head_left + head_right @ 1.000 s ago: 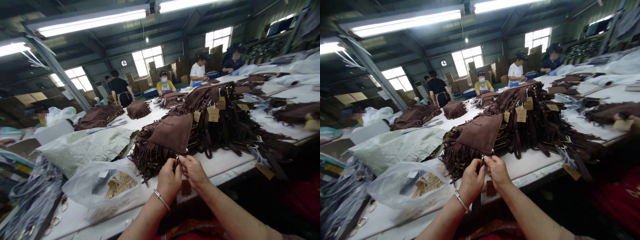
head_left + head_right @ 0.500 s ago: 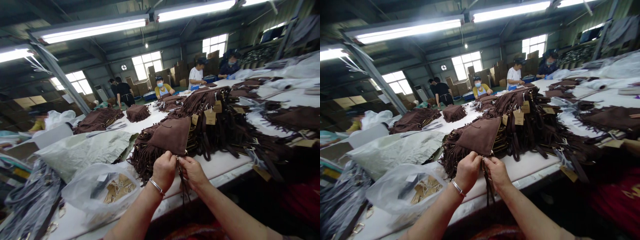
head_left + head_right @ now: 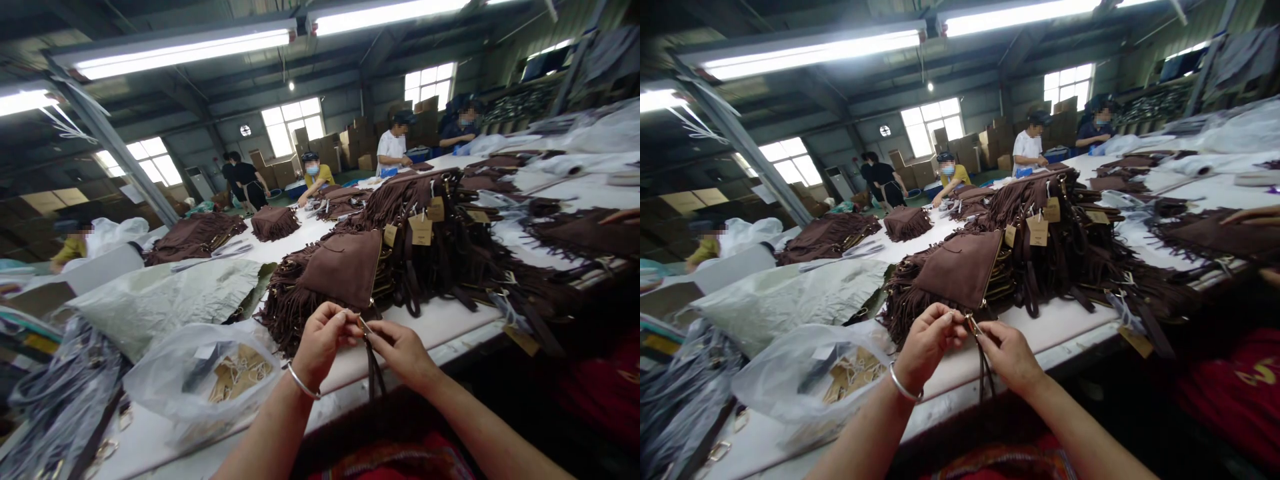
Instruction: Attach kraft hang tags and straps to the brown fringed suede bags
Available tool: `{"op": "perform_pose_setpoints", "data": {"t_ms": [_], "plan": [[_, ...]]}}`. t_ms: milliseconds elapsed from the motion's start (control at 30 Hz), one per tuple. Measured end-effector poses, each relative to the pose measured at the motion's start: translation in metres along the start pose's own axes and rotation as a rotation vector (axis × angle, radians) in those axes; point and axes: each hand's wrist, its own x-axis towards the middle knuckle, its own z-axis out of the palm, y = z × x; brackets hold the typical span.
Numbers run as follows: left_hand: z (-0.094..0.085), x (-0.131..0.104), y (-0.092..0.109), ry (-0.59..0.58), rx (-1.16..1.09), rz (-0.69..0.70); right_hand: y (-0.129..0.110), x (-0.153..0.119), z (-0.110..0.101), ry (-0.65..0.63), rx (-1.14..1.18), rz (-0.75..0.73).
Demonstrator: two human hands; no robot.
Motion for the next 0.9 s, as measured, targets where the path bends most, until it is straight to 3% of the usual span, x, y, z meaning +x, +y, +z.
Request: {"op": "perform_pose_setpoints", "data": {"t_ms": [167, 400, 500, 633, 900], "plan": [[0.007, -0.011, -0.03, 0.21, 0.01, -0.12, 0.006, -0.01, -0.004, -0.047, 0.008, 0.1], [0.011, -0.024, -0.032, 0.221, 0.031, -0.351, 0.005, -0.007, 0.005, 0.021, 0.012, 0.157], [0.012, -0.028, -0.03, 0.211, 0.037, -0.395, 0.002, -0.006, 0.011, -0.014, 0.07, 0.204], [0.014, -0.031, -0.034, 0.218, 0.05, -0.371, 0.0, -0.005, 0.016, -0.07, 0.163, 0.258], [0.009, -0.028, -0.045, 0.243, 0.085, -0.227, 0.001, -0.001, 0.017, -0.044, 0.147, 0.246]]}}
